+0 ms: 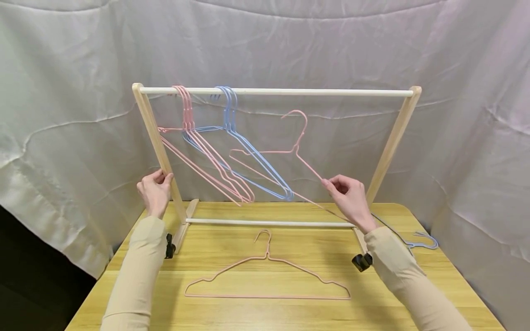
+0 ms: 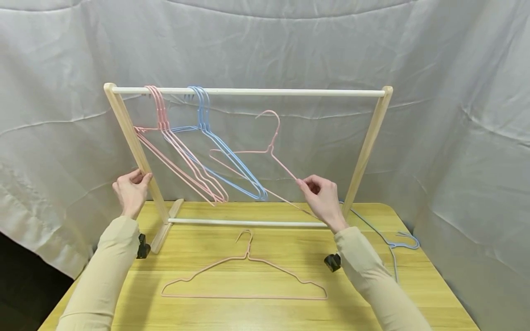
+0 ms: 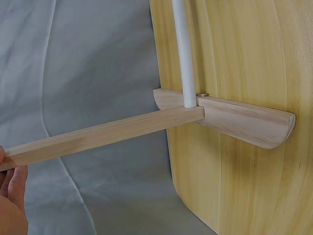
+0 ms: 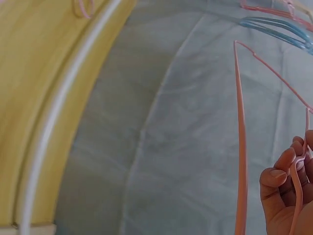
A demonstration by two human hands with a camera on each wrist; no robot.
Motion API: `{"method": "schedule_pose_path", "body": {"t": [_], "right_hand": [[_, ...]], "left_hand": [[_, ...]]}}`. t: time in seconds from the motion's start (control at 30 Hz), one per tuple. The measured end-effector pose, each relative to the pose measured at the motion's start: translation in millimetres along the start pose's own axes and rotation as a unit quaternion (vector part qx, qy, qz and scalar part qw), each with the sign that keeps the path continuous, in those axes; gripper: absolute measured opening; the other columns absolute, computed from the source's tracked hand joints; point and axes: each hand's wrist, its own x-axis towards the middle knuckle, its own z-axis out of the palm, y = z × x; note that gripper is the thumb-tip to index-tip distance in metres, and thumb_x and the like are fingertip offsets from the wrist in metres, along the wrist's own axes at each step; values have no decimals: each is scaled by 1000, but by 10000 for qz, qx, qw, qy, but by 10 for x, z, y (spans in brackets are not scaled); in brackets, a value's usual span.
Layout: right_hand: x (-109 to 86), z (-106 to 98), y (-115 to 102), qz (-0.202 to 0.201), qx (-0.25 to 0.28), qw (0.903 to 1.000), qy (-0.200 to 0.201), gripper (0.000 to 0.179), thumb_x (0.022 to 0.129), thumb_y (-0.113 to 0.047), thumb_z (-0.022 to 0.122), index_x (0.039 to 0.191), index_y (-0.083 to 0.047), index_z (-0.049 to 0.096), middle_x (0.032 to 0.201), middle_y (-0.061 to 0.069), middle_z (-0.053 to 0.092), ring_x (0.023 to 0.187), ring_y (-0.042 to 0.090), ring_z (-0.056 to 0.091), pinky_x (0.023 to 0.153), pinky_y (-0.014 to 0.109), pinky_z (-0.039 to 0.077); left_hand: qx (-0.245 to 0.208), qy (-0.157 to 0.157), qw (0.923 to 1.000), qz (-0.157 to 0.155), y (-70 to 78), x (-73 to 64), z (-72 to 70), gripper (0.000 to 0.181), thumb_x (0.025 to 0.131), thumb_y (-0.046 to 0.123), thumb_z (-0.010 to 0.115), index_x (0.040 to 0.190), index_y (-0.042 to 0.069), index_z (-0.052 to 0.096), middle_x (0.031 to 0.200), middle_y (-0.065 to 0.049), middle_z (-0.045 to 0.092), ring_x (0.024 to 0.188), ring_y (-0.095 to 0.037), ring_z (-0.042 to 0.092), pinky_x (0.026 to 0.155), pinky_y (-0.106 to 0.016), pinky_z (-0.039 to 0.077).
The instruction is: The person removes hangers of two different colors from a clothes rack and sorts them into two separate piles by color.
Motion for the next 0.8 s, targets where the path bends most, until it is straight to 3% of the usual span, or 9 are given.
{"method": "schedule_pose_path", "body": {"t": [0.2, 0.47, 0.63, 0.8], "right_hand": [[-178, 90, 189, 308, 138, 9991, -243, 22, 96, -19, 69, 83, -1, 72, 64, 7, 60, 52, 1, 48, 48, 19, 40], [-422, 207, 429, 340, 74, 9976, -603, 19, 95, -17, 69, 85, -3, 74, 64, 15, 63, 50, 1, 49, 48, 20, 42], [-578, 289, 552, 398, 340, 9947, -890, 17, 96, -14, 68, 86, -1, 73, 64, 14, 62, 50, 2, 49, 49, 22, 44], [-717, 369, 611, 503, 481, 9910, -1143, 16, 96, -15, 68, 84, -5, 72, 63, 2, 60, 49, 2, 50, 50, 23, 46]], "left_hand": [[14, 32, 10000, 24, -4, 3, 2, 31, 95, 21, 70, 119, 2, 73, 114, -22, 73, 125, -35, 57, 110, -44, 39], [-51, -76, 9999, -91, -12, -14, 6, 34, 96, 21, 69, 123, 1, 71, 117, -23, 72, 132, -36, 46, 112, -47, 30], [-44, -43, 10000, -61, -17, -13, 7, 34, 95, 20, 70, 123, 0, 70, 117, -24, 71, 132, -37, 46, 112, -47, 29], [-40, -68, 10000, -55, -17, -6, 13, 34, 95, 21, 70, 122, 1, 71, 117, -23, 72, 130, -37, 45, 111, -47, 27]]}}
